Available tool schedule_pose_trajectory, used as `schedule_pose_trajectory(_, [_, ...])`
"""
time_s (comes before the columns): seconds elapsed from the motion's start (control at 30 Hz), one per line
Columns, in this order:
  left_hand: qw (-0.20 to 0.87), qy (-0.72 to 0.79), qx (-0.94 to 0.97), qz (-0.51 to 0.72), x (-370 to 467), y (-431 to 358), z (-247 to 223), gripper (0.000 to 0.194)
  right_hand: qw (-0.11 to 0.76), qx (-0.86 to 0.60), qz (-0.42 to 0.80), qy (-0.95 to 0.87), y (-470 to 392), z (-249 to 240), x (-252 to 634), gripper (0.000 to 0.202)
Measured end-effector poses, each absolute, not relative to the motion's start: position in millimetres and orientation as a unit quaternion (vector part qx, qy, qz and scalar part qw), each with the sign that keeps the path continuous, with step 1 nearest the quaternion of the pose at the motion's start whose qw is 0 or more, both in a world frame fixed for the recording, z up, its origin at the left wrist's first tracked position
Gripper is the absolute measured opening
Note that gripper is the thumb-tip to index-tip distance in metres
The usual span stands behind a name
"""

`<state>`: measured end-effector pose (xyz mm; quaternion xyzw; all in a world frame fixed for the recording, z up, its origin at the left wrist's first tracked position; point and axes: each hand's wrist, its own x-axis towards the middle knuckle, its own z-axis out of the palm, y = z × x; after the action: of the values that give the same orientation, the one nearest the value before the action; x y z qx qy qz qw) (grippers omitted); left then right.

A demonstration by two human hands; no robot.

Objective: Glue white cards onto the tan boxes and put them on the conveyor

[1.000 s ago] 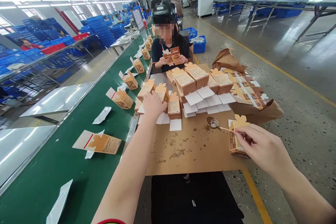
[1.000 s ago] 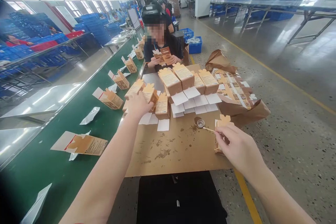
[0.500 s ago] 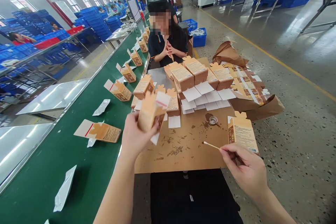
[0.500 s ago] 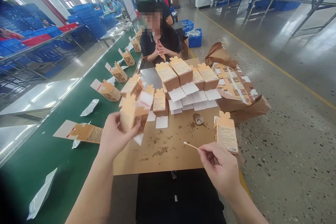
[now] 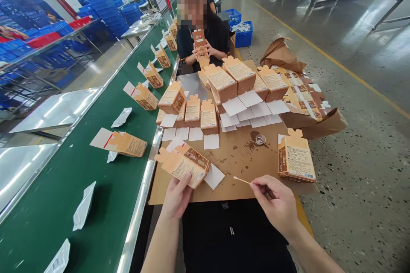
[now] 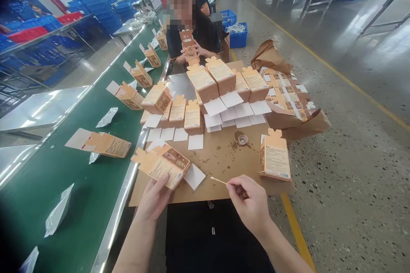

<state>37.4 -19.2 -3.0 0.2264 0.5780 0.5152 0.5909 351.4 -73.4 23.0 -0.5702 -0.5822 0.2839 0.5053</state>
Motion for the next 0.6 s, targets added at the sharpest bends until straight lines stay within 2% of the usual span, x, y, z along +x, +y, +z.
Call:
schedule_pose_trajectory(0.17, [0.507, 0.618, 0.276, 0.534, 48, -4, -15, 0.099, 0.466, -0.542, 0.25, -0.653, -74, 3, 314, 0.026])
schedule_pose_trajectory(0.37, [0.494, 0.62, 0.3, 0.531, 48, 1, -23, 0.097, 0.406, -0.522, 0.244, -0.71, -63, -9, 291, 0.036])
schedule_pose_trajectory(0.6, [0.497, 0.621, 0.32, 0.515, 58, -10, -5, 0.087, 0.406, -0.541, 0.241, -0.696, -62, -8, 293, 0.039])
